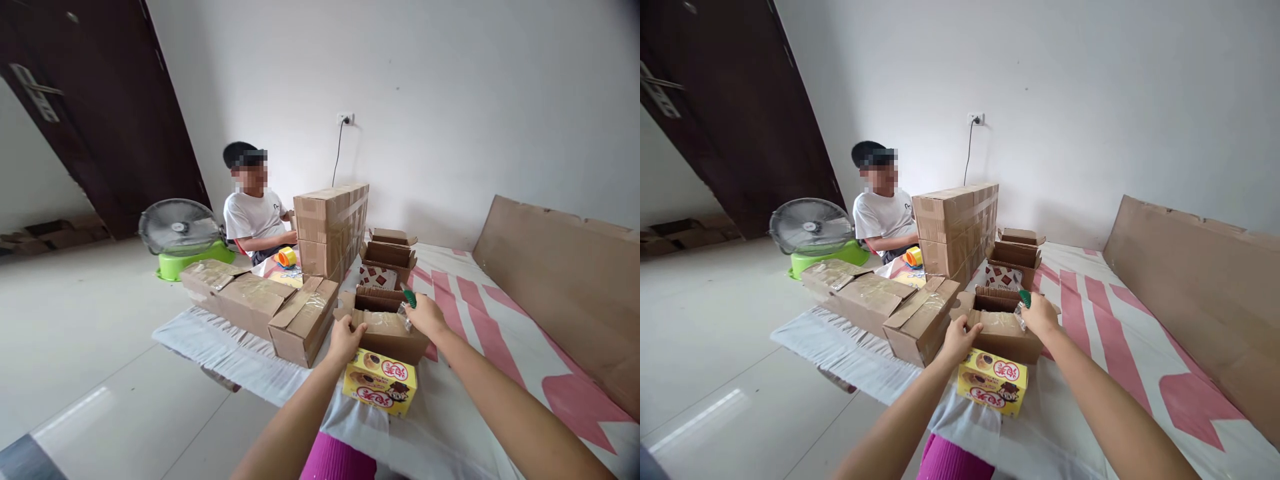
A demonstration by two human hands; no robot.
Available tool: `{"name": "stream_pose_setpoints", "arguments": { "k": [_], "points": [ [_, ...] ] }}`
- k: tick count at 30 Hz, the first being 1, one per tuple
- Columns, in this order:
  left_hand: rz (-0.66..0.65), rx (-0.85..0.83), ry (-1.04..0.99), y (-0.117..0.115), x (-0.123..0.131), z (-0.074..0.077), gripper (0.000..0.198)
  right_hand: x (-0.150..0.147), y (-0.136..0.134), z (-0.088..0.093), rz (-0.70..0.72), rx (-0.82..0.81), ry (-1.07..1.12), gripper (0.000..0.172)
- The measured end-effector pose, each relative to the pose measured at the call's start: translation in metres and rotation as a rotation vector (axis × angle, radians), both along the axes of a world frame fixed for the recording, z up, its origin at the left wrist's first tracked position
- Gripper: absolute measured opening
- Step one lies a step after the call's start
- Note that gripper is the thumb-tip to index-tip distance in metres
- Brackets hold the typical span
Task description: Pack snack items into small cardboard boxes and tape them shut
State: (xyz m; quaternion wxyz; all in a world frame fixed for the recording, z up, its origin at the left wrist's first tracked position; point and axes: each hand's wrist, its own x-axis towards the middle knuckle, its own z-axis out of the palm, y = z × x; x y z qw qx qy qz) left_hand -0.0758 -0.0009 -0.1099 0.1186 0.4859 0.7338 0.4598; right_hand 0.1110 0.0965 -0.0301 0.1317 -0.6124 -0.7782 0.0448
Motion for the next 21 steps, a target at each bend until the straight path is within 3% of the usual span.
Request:
{"name": "stream_pose_setpoints", "arguments": {
  "k": [8, 21],
  "points": [
    [0.006, 0.007, 0.012, 0.000, 0.000, -0.001, 0.043, 0.021, -0.016, -0.010, 0.022, 0.088, -0.073, 0.015],
    [0.000, 0.020, 0.027, -0.003, 0.001, 0.000, 0.040, 0.043, -0.016, -0.027, -0.042, 0.087, 0.042, 0.015]
  ]
}}
